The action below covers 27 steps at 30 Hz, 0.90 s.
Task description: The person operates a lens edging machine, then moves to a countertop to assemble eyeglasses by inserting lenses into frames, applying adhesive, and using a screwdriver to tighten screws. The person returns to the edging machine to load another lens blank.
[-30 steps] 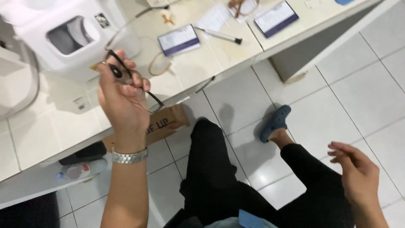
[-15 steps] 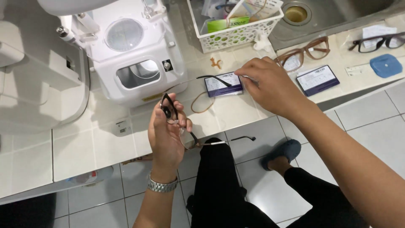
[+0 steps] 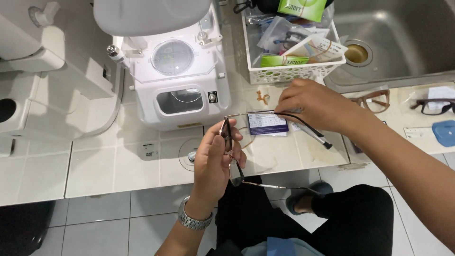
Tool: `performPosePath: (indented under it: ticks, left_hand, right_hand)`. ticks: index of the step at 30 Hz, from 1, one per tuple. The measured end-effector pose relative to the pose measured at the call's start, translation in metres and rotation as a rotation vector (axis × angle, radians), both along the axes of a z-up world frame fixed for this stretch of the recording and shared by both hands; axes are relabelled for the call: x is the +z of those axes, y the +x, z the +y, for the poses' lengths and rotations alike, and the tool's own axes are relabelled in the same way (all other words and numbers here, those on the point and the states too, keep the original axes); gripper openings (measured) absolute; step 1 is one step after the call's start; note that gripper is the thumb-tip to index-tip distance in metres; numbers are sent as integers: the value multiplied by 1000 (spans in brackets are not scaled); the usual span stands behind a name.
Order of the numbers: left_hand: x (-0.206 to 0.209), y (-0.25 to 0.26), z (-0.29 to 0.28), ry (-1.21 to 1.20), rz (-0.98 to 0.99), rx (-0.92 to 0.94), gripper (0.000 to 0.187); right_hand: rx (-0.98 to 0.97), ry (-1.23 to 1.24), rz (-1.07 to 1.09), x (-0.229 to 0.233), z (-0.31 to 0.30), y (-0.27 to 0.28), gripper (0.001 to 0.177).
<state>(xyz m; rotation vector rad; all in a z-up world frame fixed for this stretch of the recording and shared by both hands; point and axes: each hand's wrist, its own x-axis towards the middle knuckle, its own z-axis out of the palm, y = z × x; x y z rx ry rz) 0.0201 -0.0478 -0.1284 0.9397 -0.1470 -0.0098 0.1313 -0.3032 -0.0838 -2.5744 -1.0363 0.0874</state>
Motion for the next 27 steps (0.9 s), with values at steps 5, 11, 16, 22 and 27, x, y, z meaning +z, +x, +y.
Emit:
performPosePath:
  ticks: [5,11,16,22,27]
  left_hand:
    - [-3,3,-10,20,4,40,60]
    - [6,6,-30,22,34,80,57]
    - [13,11,-51,37,48,145,52]
    - [31,10,-85,167,165,259,53]
    - [53,18,-114,322,-89,274,47]
  right_hand:
    - [116,-124,-89,-10,4,12,6]
    - [215,-269,-235,-30,1,22,12]
    - [59,-106,82,-7,-15,17,10]
    - [-568,432,429,5,-82,-8,3]
    - [-567,1042,388,0,-123,-38,11]
